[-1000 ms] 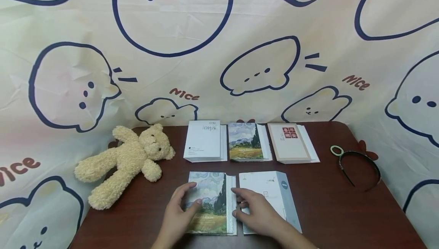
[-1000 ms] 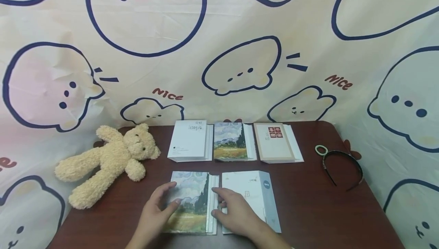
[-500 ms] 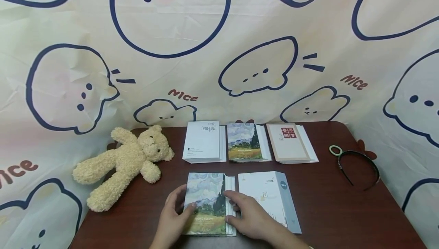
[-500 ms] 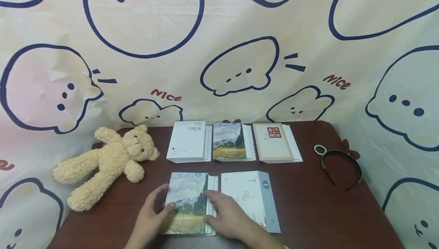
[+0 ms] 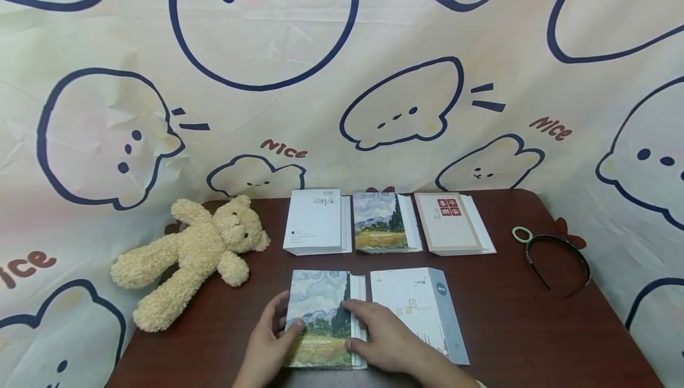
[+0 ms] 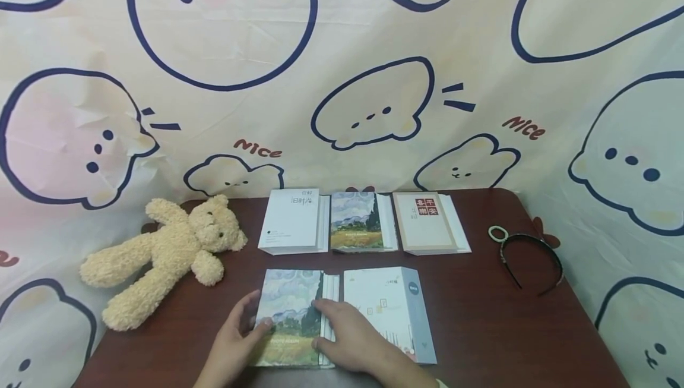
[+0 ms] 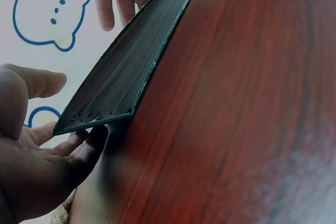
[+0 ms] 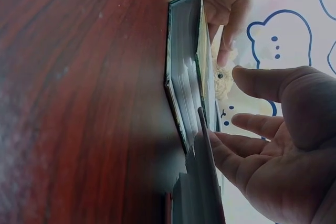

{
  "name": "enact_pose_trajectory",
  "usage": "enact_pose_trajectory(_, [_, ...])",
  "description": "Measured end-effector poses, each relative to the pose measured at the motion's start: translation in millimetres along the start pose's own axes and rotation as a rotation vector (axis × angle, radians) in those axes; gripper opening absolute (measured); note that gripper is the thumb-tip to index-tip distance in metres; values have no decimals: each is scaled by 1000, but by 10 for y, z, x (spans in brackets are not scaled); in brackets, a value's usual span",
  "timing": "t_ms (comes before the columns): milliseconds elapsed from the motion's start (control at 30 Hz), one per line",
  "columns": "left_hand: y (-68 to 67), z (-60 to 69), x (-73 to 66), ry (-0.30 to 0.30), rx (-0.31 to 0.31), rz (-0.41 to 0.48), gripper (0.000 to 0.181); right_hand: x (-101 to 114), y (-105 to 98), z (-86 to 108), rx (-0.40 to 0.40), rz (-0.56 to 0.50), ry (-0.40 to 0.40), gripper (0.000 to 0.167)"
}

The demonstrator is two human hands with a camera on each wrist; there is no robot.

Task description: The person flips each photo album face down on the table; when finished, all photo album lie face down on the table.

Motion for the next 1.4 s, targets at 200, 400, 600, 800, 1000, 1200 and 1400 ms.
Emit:
enact_pose_trajectory(200, [-16, -13, 4, -18, -4, 5, 73, -15, 31, -49, 25, -2, 9, 65])
enact_pose_trajectory(400, [-83, -28, -6, -43, -35, -29, 75, 25, 46, -89, 52, -17, -11, 65])
enact_pose_trajectory(600, [-165, -44, 23, -75, -43, -52, 78, 37, 89, -143, 41, -20, -10, 64])
enact_pose_trajectory(800, [-271, -32, 48, -102, -60, -52, 82, 33, 137, -202, 73, -55, -4, 63])
enact_pose_trajectory(1000, [-363, -18, -4, -105, -62, -51, 87, 79, 141, -236, 89, -99, -16, 63])
enact_pose_trajectory(1200, [-436, 12, -106, -74, -66, -43, 83, 98, 155, -258, 108, -173, 3, 63])
enact_pose_trajectory(1400, [-492, 42, -156, -86, -74, -57, 85, 90, 192, -259, 117, -225, 15, 62])
Point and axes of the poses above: each hand's wrist, its own z-axis away from the middle knuckle, its own y-axis out of the palm, x = y × z, the point moved 6 cm from there along -z, towards the middle knuckle, and after that the axes turned 11 degrees about z, right-handed, at the moved point
